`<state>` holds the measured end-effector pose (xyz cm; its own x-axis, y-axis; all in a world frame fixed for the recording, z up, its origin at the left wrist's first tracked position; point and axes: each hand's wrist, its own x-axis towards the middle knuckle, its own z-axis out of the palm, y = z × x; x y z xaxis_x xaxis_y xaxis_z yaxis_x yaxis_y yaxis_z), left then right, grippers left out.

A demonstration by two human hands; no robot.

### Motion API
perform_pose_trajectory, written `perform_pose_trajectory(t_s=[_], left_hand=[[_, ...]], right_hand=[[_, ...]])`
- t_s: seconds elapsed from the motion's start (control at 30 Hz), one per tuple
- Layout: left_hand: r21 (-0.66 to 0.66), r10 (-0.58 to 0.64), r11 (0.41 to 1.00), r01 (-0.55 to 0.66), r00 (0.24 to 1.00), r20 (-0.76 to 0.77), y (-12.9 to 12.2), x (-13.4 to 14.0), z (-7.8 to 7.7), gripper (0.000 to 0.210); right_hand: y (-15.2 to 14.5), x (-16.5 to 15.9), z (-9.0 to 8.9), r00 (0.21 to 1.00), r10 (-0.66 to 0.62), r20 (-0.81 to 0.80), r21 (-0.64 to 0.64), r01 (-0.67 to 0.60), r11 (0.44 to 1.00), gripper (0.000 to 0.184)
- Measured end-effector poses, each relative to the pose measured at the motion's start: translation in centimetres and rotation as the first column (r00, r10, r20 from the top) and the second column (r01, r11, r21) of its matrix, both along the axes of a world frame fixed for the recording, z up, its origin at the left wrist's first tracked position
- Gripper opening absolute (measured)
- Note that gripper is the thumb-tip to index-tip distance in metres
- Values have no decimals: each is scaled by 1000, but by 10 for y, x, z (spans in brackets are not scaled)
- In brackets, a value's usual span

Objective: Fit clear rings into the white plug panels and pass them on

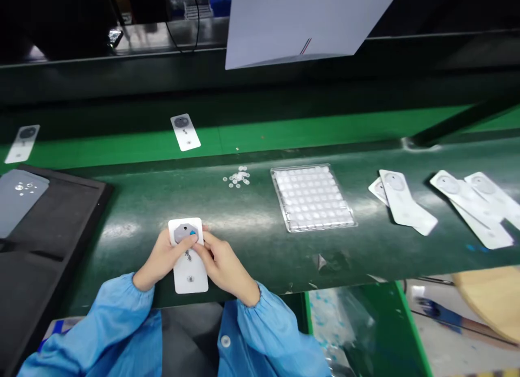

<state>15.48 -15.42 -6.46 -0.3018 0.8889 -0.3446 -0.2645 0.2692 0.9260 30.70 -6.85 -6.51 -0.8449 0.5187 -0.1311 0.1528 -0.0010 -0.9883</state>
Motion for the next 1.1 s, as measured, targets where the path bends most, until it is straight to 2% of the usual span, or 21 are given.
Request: perform_pose_trajectory(t_s=[0.03, 0.1, 0.17, 0.23, 0.3, 0.4, 0.5, 0.63, 0.7, 0.77, 0.93, 1.03, 1.1], left_hand=[[5, 32, 999, -33, 996, 79, 1, 3, -4, 47], [-9, 121, 993, -122, 971, 205, 1, 8, -11, 42], [-33, 199, 980, -198, 945, 259, 1, 10, -14, 41], [-34, 220, 975, -219, 941, 259, 1, 9, -15, 42], [-25, 189, 982, -188, 959, 212, 1, 7, -15, 41], [-18, 148, 989, -147, 989, 28, 2, 6, -13, 37], [3, 142, 990, -143, 983, -117, 1, 6, -12, 33], [1, 101, 995, -101, 991, -94, 0, 6, -10, 34], [7, 87, 996, -87, 993, -82, 0, 6, -9, 35], [7, 83, 997, -82, 994, -71, -1, 5, -10, 32], [-4, 77, 997, -77, 997, 12, -3, 2, -12, 21], [-23, 111, 994, -110, 993, 31, -4, 3, -14, 23], [-80, 169, 983, -164, 984, 49, -6, 4, -19, 24]], right_hand=[[1, 1, 0, 1000, 22, 10, 33, -22, 999, 28], [3, 4, -2, 999, 39, 9, 17, -39, 999, 28], [4, 7, -4, 996, -85, 9, 7, 85, 996, 31], [4, 10, -3, 952, -306, -2, 136, 304, 943, 28], [3, 11, 0, 911, -407, -71, 347, 405, 846, 21], [2, 6, 1, 950, -276, -148, 593, 309, 744, 27], [1, 1, -7, 982, -159, -105, 739, 184, 649, 39], [1, -1, -15, 986, -151, -75, 842, 143, 520, 47], [2, 0, -15, 985, -154, -81, 864, 147, 483, 46], [2, 0, -14, 986, -141, -86, 862, 145, 485, 42], [2, -2, -13, 982, -150, -111, 806, 178, 565, 26], [0, -6, -13, 979, -185, -86, 802, 178, 571, 21], [-1, -8, -12, 978, -194, -73, 797, 174, 579, 19]])
